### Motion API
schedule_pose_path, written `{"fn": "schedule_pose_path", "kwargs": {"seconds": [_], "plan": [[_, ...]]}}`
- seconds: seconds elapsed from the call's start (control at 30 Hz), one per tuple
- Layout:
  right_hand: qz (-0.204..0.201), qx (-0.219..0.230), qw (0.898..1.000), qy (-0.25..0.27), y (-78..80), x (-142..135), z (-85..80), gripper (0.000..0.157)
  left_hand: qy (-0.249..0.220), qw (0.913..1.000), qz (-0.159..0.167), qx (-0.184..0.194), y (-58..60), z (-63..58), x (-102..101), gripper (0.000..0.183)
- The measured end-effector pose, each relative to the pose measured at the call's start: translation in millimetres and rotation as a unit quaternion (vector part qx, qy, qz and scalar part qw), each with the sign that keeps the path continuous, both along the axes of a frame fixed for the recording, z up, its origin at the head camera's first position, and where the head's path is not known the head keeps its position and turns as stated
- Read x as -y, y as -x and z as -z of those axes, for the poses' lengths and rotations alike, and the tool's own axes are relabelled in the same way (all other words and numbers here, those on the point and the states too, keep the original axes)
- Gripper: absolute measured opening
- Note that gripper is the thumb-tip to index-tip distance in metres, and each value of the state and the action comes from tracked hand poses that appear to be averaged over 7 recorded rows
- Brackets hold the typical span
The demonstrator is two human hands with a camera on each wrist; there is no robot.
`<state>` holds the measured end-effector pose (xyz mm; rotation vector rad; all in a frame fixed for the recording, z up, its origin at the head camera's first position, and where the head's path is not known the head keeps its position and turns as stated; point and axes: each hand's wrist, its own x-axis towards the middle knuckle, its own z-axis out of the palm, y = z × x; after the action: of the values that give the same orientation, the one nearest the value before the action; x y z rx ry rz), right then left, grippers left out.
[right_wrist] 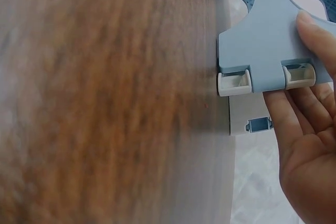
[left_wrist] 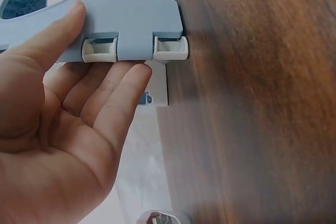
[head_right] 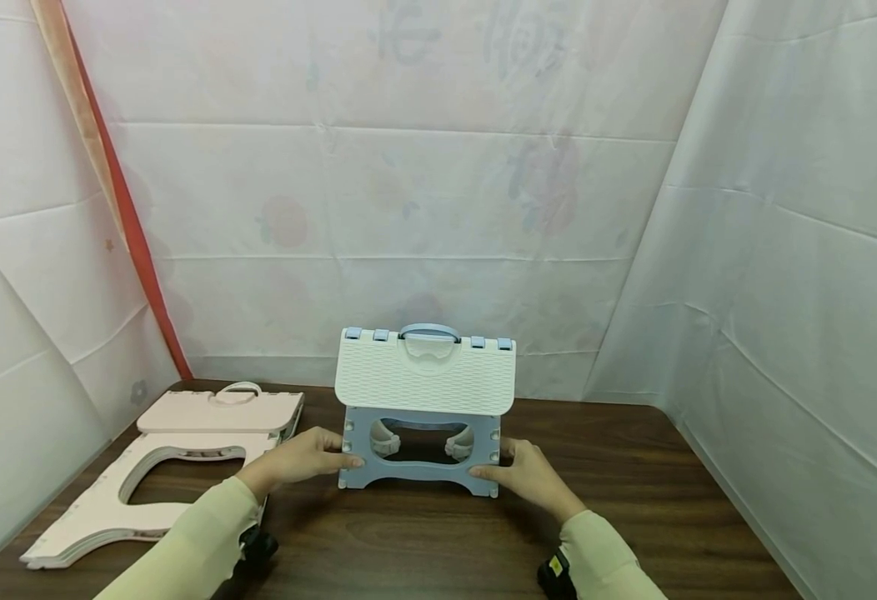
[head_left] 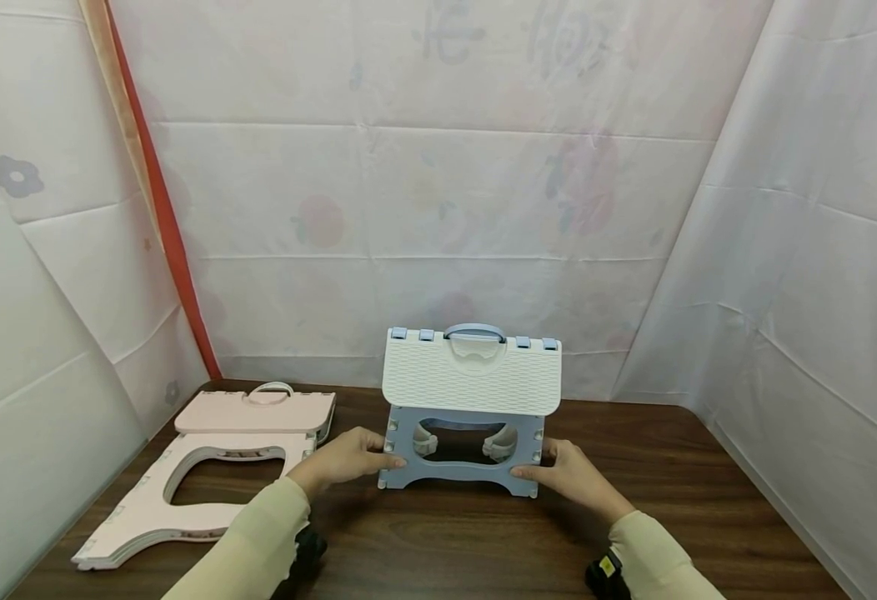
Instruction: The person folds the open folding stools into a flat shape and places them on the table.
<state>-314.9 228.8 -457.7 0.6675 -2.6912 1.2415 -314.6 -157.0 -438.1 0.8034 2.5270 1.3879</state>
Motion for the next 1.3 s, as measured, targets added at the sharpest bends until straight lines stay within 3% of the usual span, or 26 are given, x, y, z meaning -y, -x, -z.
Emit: {"fn": "schedule_pose_path", "kwargs": {"seconds": [0.27, 0.47, 0.63, 0.87, 1.03, 1.17, 1.3], "plan": [[-0.005, 0.011, 1.000, 0.014, -2.3, 0, -1.1, 0.037, 0.010, 0.9998, -0.010, -0.014, 0.6, -0.3, 0, 0.040], [-0.005, 0.012, 1.000, 0.017, -3.7, -3, -1.7, 0.053, 0.024, 0.9988, -0.029, -0.032, 0.7, -2.0, 0, 0.029], [0.001, 0.016, 1.000, 0.022, -5.7, -4, -3.4, 0.059, 0.024, 0.9983, -0.046, -0.027, -0.9, -4.2, 2, 0.033], [0.011, 0.019, 1.000, 0.022, -7.5, -4, -6.4, 0.059, 0.024, 0.9973, -0.060, -0.033, -2.0, -7.2, 5, 0.046], [0.030, 0.007, 0.999, 0.023, -9.3, -6, -12.2, 0.049, 0.021, 0.9965, -0.073, -0.034, -2.4, -10.6, 9, 0.055], [0.032, 0.002, 0.999, 0.030, -10.6, -7, -15.5, 0.042, 0.018, 0.9964, -0.077, -0.031, -4.3, -14.0, 11, 0.057], [0.040, 0.007, 0.998, 0.043, -12.2, -7, -18.2, 0.045, 0.017, 0.9959, -0.083, -0.034, -5.7, -16.1, 13, 0.056]]}}
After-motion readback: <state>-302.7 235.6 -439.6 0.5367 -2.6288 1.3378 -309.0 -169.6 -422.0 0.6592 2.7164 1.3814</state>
